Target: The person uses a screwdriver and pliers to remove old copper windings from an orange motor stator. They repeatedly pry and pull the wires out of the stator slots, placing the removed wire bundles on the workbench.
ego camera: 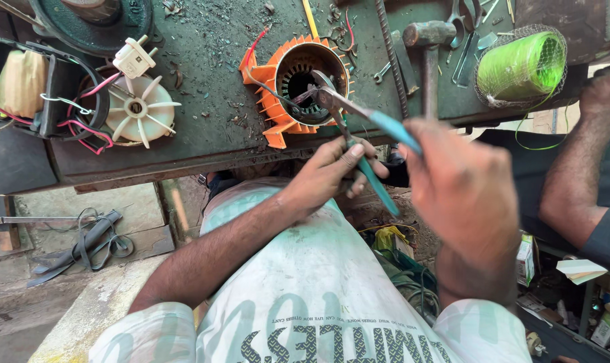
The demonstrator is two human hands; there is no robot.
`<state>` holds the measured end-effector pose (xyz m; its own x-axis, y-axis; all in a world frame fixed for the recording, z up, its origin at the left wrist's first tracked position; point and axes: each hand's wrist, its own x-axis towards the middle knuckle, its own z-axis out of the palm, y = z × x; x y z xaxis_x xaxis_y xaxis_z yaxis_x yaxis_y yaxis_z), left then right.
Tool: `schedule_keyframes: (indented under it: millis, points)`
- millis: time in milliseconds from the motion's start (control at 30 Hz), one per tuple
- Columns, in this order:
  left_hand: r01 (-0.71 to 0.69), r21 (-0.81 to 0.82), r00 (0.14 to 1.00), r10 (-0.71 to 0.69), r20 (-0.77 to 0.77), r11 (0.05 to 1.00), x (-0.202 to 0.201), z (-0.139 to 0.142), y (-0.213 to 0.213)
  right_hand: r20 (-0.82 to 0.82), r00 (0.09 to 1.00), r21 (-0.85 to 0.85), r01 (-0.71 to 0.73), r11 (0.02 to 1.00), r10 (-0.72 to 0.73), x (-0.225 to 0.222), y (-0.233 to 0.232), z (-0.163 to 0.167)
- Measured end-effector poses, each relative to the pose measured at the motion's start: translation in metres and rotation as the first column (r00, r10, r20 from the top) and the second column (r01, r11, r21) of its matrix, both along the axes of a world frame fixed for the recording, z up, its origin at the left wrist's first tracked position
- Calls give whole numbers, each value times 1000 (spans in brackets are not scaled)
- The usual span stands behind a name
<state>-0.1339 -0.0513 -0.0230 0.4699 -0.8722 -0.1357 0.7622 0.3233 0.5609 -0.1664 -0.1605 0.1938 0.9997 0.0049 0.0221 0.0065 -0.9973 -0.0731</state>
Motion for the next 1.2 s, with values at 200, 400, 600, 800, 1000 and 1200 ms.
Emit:
schedule_keyframes:
  millis: [200,400,600,800,1000,1200]
  points:
    - [43,191,978,-80,192,981,12,14,11,-170,978,118,139,983,-118,-33,6,-34]
    - [-294,364,428,-219,877,884,43,55,58,-417,909,390,185,902,-5,-33,-33,-37]
    - [-786,-122,3,200,980,606,121,61,47,-746,653,599,571,561,133,-13,-66,-59]
    - [-843,-73,-197,-180,964,534,150,16,7,-975,165,119,954,276,-149,-6,-59,-63]
    - [-831,72,-65,-224,972,551,148,10,4,-891,451,411,853,321,-58,-22,-40,-84]
    - [-835,48,-73,-197,978,548,143,16,8,-891,424,289,804,520,-160,-30,-32,-101]
